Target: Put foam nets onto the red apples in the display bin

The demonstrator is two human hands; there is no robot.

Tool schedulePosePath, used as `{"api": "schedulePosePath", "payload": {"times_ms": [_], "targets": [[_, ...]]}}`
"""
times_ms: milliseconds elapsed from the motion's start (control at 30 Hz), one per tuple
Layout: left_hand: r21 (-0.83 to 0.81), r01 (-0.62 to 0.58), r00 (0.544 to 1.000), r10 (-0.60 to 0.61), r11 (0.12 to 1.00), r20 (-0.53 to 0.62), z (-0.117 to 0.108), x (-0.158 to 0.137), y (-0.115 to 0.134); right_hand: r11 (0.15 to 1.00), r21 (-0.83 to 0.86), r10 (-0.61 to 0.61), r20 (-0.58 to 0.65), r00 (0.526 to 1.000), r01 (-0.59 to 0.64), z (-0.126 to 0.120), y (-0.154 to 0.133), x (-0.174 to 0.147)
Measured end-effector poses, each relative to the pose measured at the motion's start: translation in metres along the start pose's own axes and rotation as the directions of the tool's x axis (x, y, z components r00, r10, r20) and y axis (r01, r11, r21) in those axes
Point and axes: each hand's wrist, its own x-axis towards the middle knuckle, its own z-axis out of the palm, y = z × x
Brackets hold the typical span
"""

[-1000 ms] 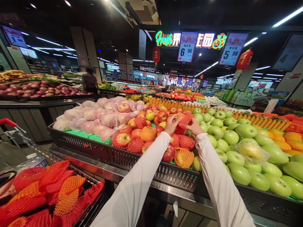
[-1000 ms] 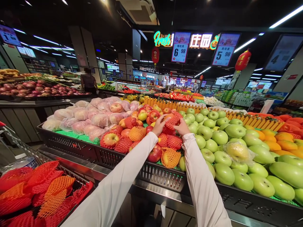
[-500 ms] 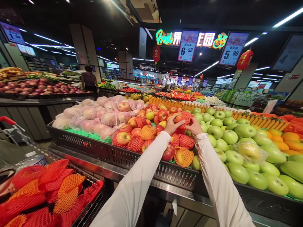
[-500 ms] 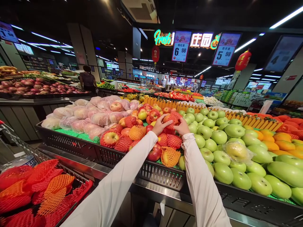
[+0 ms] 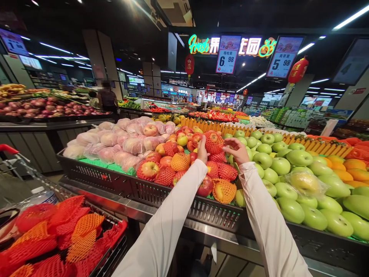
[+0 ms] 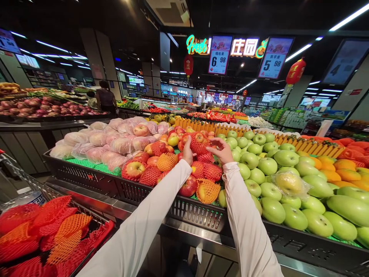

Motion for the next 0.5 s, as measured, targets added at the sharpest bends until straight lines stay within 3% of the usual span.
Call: {"api": "schedulePosePath", "payload": {"times_ms": [100, 233, 367, 500], "targets": [[-0.042, 0.062, 0.998, -0.062, 0.997, -0.001, 0.004, -0.006, 0.004, 0.999, -0.032, 0.017, -0.002, 1.0, -0.017, -0.001, 0.001, 0.0], [-0.073, 0.032, 0.986, -0.02, 0.997, 0.165, 0.008, -0.014, 0.009, 0.991, -0.094, 0.103, 0.094, 0.99, -0.094, 0.0, 0.005, 0.0], [-0.067, -0.07, 0.954, 0.087, 0.995, 0.287, 0.011, -0.016, 0.009, 0.99, -0.14, -0.012, 0.102, 0.995, 0.027, 0.0, 0.008, 0.001], [0.016, -0.143, 0.942, 0.131, 0.99, 0.307, 0.013, -0.016, 0.009, 0.97, -0.239, -0.035, 0.027, 0.999, 0.04, -0.002, 0.008, 0.002]]}}
